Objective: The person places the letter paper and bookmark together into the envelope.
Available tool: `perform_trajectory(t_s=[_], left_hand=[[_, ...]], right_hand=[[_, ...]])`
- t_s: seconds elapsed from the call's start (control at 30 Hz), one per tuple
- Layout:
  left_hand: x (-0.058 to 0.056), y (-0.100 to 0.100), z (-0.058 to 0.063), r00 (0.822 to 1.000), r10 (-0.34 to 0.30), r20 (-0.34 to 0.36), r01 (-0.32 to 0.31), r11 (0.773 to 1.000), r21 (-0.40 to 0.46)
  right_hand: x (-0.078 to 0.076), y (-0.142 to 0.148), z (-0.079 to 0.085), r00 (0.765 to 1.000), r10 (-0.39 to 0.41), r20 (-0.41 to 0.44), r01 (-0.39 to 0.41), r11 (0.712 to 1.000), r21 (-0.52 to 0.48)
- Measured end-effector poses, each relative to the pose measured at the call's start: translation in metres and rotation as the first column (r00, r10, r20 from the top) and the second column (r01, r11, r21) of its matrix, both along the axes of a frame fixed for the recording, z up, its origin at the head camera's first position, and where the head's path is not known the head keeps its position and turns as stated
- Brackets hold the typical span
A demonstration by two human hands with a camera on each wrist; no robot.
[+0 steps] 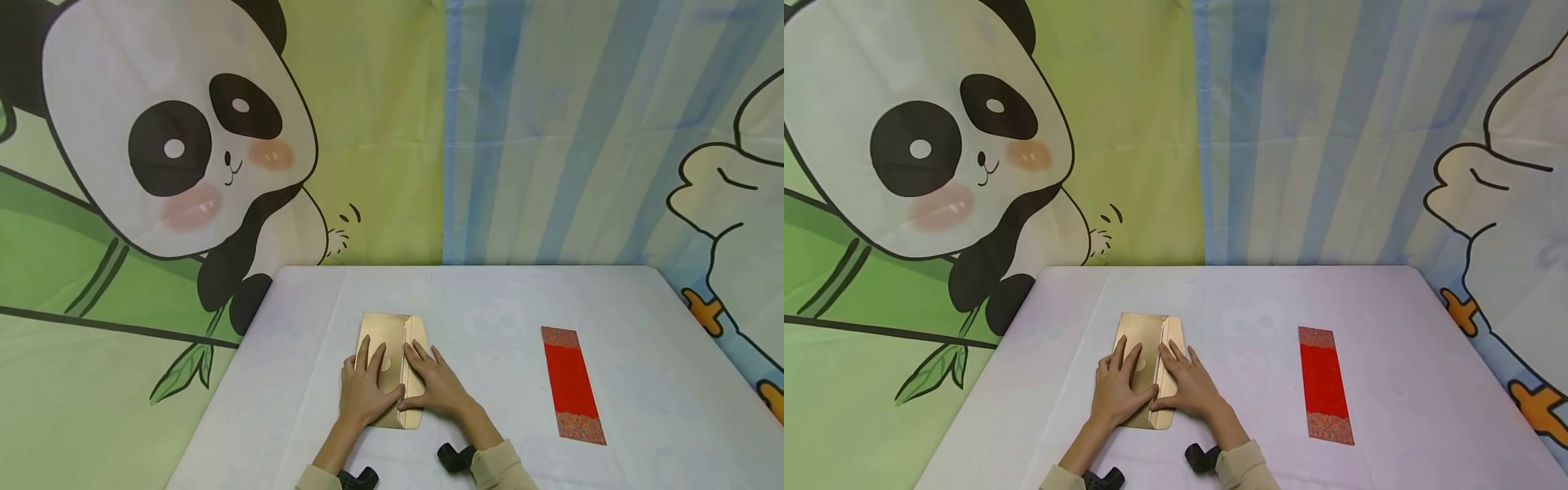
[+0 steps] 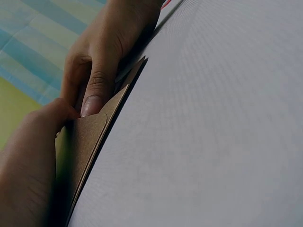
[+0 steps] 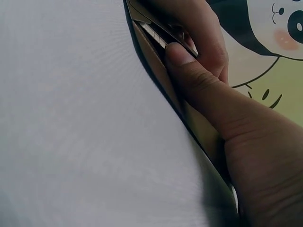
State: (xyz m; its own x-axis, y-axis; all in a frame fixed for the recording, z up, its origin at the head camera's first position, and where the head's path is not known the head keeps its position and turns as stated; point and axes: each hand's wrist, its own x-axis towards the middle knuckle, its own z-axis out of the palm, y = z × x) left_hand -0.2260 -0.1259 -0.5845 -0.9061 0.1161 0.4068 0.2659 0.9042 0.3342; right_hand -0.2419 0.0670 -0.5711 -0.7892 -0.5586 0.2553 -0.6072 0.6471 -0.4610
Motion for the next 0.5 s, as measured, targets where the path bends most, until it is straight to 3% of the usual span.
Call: perform_trajectory(t_s=[0.5], left_hand=[[-0.0003, 0.0002, 0.0009, 1.0, -0.014, -0.016, 0.014, 1.0, 0.005]], right_hand=[[-0.0037, -0.0018, -0.0014, 0.999, 0.028, -0.037, -0.028, 0.999, 0.019]])
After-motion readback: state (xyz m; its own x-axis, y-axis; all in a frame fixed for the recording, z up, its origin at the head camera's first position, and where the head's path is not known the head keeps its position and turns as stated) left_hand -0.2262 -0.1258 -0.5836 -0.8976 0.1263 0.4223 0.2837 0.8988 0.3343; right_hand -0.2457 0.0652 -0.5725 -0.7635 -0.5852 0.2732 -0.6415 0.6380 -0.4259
